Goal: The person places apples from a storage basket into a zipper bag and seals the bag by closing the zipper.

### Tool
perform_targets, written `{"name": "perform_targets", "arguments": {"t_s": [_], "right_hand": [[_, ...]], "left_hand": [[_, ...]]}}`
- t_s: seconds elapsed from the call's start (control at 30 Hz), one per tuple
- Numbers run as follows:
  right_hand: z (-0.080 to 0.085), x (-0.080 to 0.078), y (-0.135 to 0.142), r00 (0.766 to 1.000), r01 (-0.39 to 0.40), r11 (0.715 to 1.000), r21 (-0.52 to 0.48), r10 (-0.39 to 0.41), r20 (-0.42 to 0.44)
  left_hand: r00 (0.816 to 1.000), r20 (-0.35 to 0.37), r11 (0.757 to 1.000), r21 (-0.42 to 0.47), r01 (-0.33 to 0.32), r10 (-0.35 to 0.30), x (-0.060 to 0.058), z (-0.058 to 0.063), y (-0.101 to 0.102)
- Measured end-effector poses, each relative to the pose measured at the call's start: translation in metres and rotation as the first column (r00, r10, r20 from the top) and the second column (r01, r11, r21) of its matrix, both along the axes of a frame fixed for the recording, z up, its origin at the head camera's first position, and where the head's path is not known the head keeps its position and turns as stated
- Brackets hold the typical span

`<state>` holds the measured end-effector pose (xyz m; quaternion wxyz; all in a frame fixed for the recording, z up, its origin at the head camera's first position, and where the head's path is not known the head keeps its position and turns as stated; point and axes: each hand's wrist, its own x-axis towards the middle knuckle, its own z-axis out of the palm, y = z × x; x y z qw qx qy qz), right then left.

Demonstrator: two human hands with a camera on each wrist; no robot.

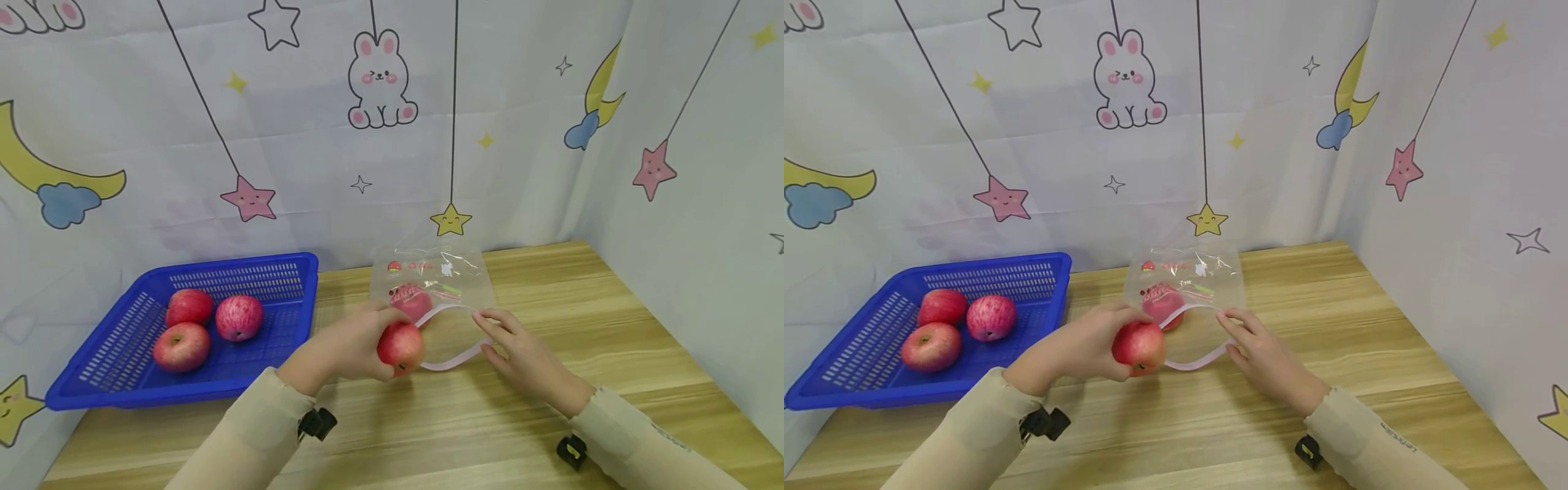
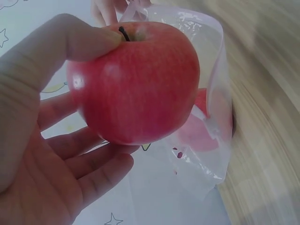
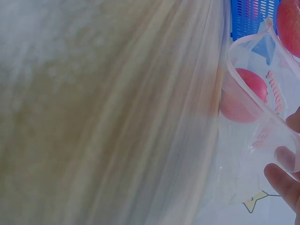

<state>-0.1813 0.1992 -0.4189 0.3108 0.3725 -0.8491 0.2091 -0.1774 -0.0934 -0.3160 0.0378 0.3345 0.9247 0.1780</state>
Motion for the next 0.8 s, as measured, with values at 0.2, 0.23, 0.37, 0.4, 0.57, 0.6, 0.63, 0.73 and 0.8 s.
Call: {"name": "perform_targets", "arguments": {"t_s": [0.2,0.23,0.37,0.4,0.57,0.6,0.63,0.73,0.8], "right_hand": [[-0.004,-0.002,-0.001,0.997,-0.021,0.999,-0.037,0.018,-0.078],[-0.004,-0.002,-0.001,0.997,-0.023,0.999,-0.036,0.02,-0.079],[-0.004,-0.002,0.0,0.998,-0.022,0.999,-0.03,0.02,-0.056],[-0.004,-0.002,0.0,0.999,-0.019,0.999,-0.028,0.018,-0.048],[-0.004,-0.002,0.001,1.0,-0.004,1.0,-0.014,0.004,-0.015],[-0.005,-0.002,0.001,1.0,-0.007,1.0,-0.014,0.006,-0.014],[-0.005,-0.002,0.001,1.0,-0.008,1.0,-0.014,0.008,-0.015],[-0.005,-0.002,0.001,1.0,-0.012,1.0,-0.012,0.012,-0.016],[-0.004,-0.002,0.001,1.0,-0.013,1.0,-0.012,0.013,-0.01]], "left_hand": [[1.0,0.001,1.0,0.006,0.005,-0.005,0.002,-0.001,0.004],[1.0,-0.008,1.0,0.006,0.011,-0.011,0.002,-0.002,0.004],[0.998,-0.044,0.999,-0.007,0.036,-0.036,0.002,-0.004,0.006],[0.998,-0.055,0.999,-0.011,0.043,-0.044,0.002,-0.005,0.007],[0.992,-0.103,0.997,-0.022,0.076,-0.078,0.003,-0.006,0.012],[0.99,-0.11,0.996,-0.025,0.082,-0.085,0.003,-0.006,0.013],[0.989,-0.115,0.996,-0.027,0.089,-0.091,0.004,-0.006,0.014],[0.985,-0.134,0.993,-0.051,0.104,-0.11,0.005,-0.007,0.018],[0.98,-0.155,0.991,-0.067,0.118,-0.128,0.005,-0.008,0.021]]}}
